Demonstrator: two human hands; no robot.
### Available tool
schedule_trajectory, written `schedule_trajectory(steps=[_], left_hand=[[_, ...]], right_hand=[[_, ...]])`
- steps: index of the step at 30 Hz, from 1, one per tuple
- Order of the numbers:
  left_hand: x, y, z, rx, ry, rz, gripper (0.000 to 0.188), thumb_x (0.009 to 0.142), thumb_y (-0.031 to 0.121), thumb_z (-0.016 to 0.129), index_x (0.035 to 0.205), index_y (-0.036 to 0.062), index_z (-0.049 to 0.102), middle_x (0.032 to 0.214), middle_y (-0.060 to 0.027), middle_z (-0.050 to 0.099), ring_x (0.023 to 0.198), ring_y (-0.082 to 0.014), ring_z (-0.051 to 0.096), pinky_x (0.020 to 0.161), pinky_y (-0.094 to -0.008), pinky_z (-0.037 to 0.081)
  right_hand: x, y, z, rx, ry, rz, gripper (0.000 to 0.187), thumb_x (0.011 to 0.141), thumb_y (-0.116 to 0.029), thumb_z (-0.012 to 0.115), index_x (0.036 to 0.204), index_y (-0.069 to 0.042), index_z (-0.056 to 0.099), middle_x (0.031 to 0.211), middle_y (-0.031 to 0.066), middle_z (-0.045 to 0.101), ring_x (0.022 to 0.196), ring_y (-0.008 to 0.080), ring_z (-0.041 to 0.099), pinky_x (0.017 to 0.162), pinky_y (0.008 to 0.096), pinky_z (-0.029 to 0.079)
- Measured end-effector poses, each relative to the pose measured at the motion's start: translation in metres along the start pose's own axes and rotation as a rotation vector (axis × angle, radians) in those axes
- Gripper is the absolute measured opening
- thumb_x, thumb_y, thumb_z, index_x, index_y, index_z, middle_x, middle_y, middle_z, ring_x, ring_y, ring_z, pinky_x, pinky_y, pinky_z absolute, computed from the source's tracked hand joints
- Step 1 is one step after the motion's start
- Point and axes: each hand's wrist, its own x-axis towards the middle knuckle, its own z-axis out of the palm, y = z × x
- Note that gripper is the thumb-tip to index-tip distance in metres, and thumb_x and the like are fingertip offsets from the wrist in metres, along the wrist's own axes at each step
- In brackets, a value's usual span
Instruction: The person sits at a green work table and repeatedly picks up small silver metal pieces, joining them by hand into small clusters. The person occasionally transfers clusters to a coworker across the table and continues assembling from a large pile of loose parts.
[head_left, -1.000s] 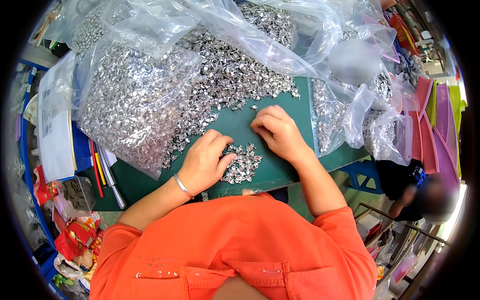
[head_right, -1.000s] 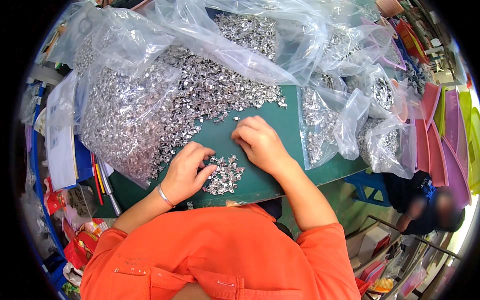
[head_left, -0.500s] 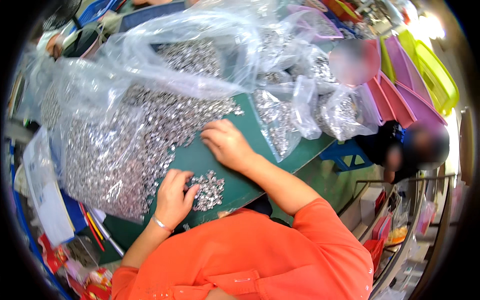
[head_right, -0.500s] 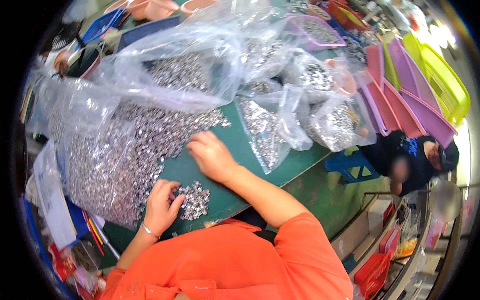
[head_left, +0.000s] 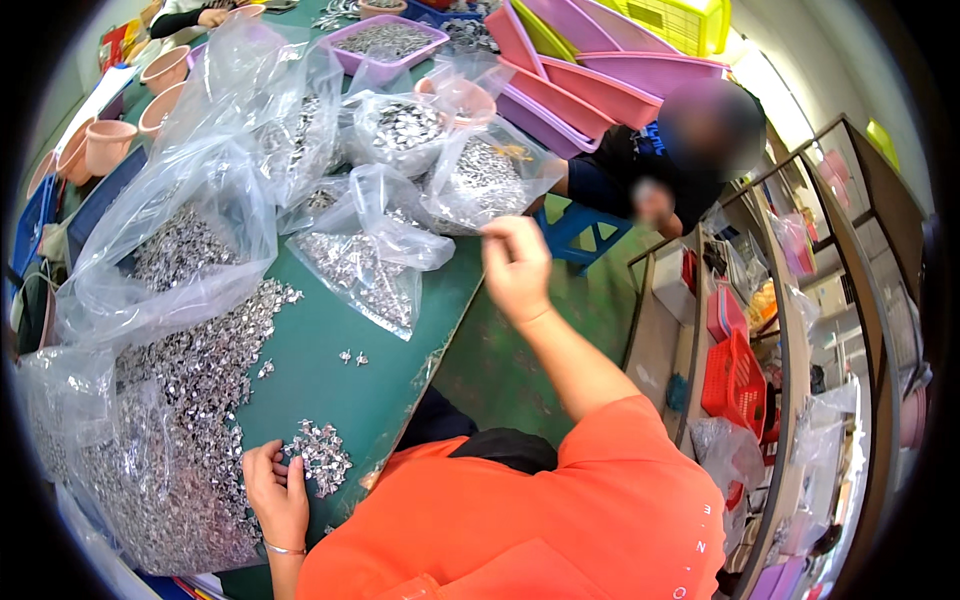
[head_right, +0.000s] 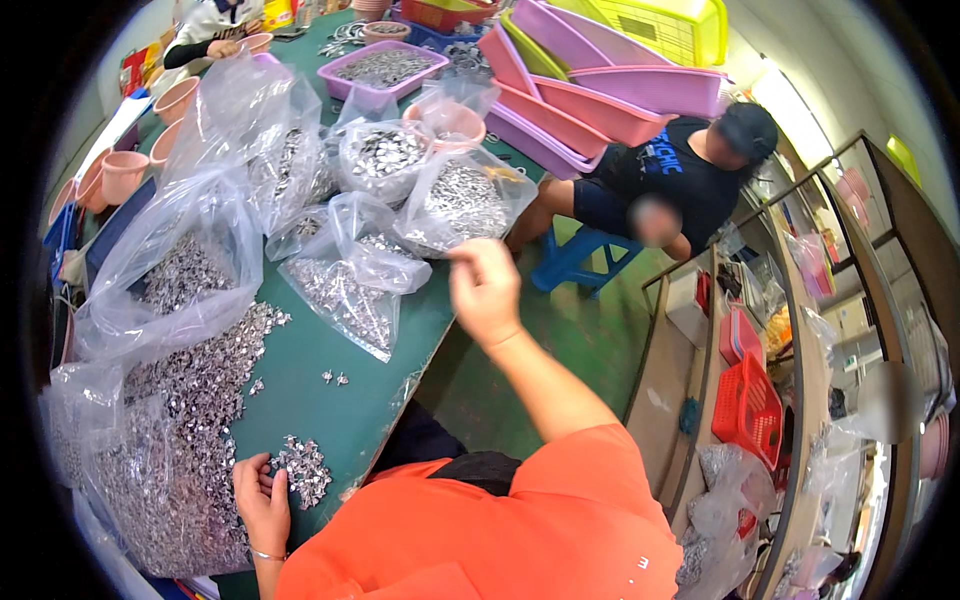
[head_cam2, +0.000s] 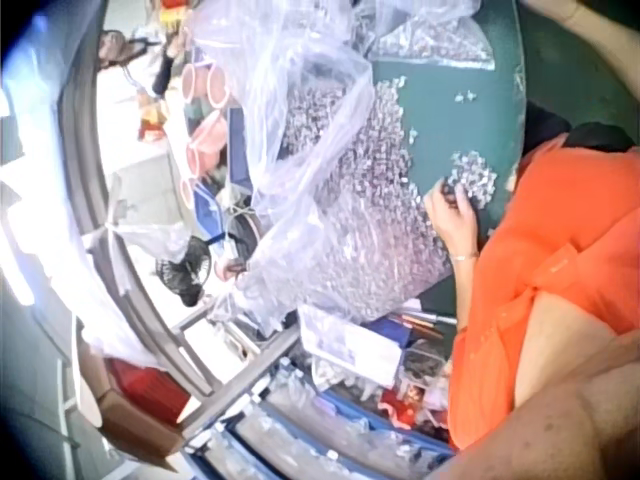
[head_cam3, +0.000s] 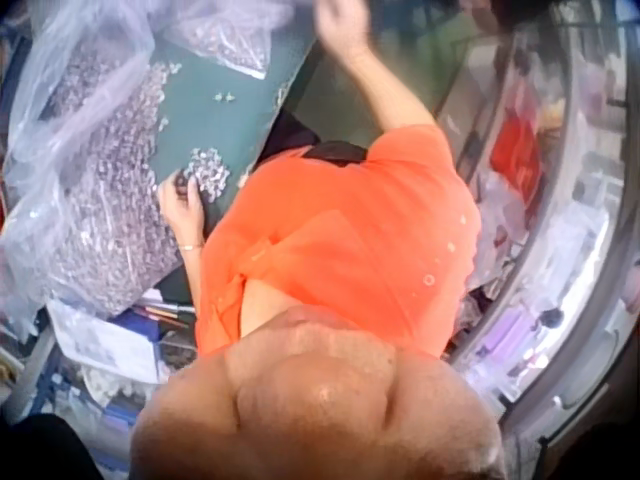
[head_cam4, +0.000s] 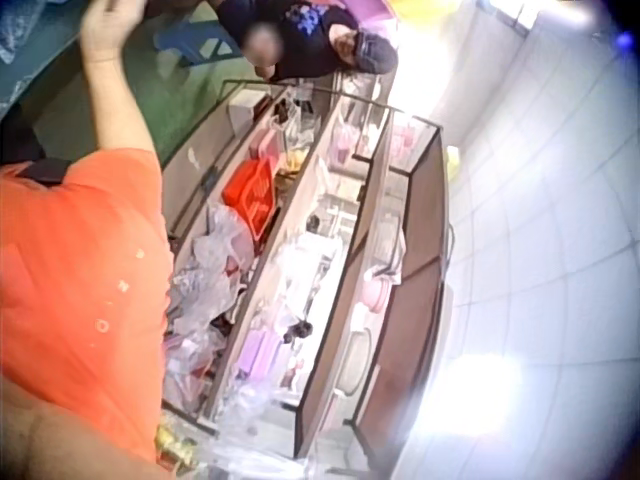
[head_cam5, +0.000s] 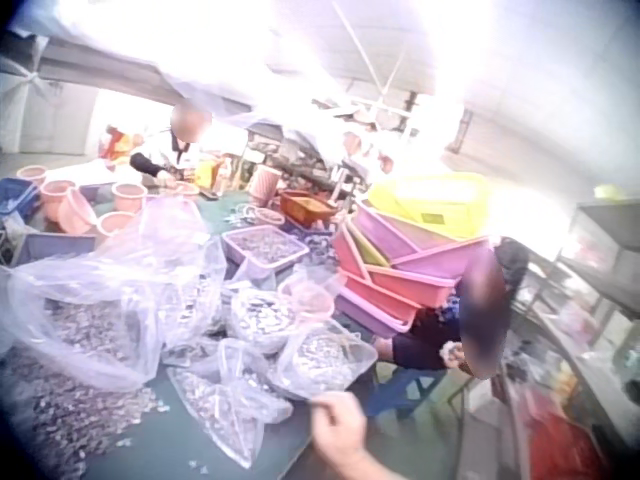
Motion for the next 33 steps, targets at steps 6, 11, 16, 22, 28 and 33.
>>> schedule_trajectory(steps=[6,11,16,22,28,33], left_hand=[[0.001,0.002,0.0,-0.037,-0.014,-0.037,0.035,0.087,-0.003,0.07,0.12,-0.0038,0.06,0.102,-0.0098,0.053,0.073,-0.014,0.052,0.067,-0.0258,0.048],[-0.001,-0.002,-0.006,-0.13,0.04,-0.119,0.03,0.093,0.002,0.066,0.122,-0.0036,0.06,0.106,-0.008,0.055,0.08,-0.012,0.054,0.071,-0.0251,0.048],[0.0,0.001,-0.012,-0.151,0.087,-0.046,0.026,0.095,0.002,0.064,0.12,-0.0032,0.061,0.107,-0.0079,0.056,0.084,-0.0133,0.056,0.074,-0.0265,0.049],[0.002,0.005,-0.01,-0.12,0.033,0.008,0.025,0.094,0.002,0.065,0.118,-0.0032,0.061,0.107,-0.0087,0.057,0.087,-0.0146,0.058,0.075,-0.0275,0.05],[0.002,0.009,-0.01,-0.111,0.024,-0.005,0.022,0.093,0.001,0.065,0.115,-0.003,0.062,0.106,-0.0091,0.059,0.086,-0.0162,0.059,0.074,-0.0284,0.05],[0.006,0.012,-0.009,-0.117,0.011,0.013,0.022,0.093,-0.001,0.065,0.114,-0.0028,0.063,0.106,-0.0094,0.059,0.086,-0.0164,0.06,0.074,-0.0284,0.05]], right_hand=[[-0.02,0.15,-0.1,-0.095,0.446,0.615,0.044,0.084,-0.002,0.073,0.124,0.0,0.057,0.116,0.0118,0.058,0.088,0.0152,0.06,0.084,0.0309,0.053],[-0.04,0.209,-0.115,-0.519,0.683,0.93,0.061,0.08,-0.017,0.085,0.129,0.003,0.056,0.122,0.0174,0.06,0.108,0.0275,0.062,0.097,0.0409,0.049],[-0.037,0.219,-0.11,-0.29,0.562,0.928,0.061,0.078,-0.026,0.087,0.123,0.008,0.063,0.123,0.0195,0.06,0.109,0.0287,0.063,0.099,0.0403,0.049],[-0.047,0.252,-0.099,-0.136,0.697,0.999,0.033,0.086,-0.014,0.081,0.108,0.009,0.07,0.095,0.0092,0.07,0.081,0.0177,0.066,0.075,0.0317,0.055],[-0.041,0.214,-0.09,0.113,0.641,0.954,0.015,0.093,-0.007,0.072,0.102,0.005,0.069,0.09,0.0049,0.068,0.069,0.0104,0.061,0.062,0.0248,0.05],[-0.04,0.201,-0.087,0.03,0.457,0.825,0.014,0.094,-0.008,0.071,0.104,0.001,0.069,0.09,0.0018,0.069,0.073,0.0086,0.062,0.061,0.0234,0.05]])
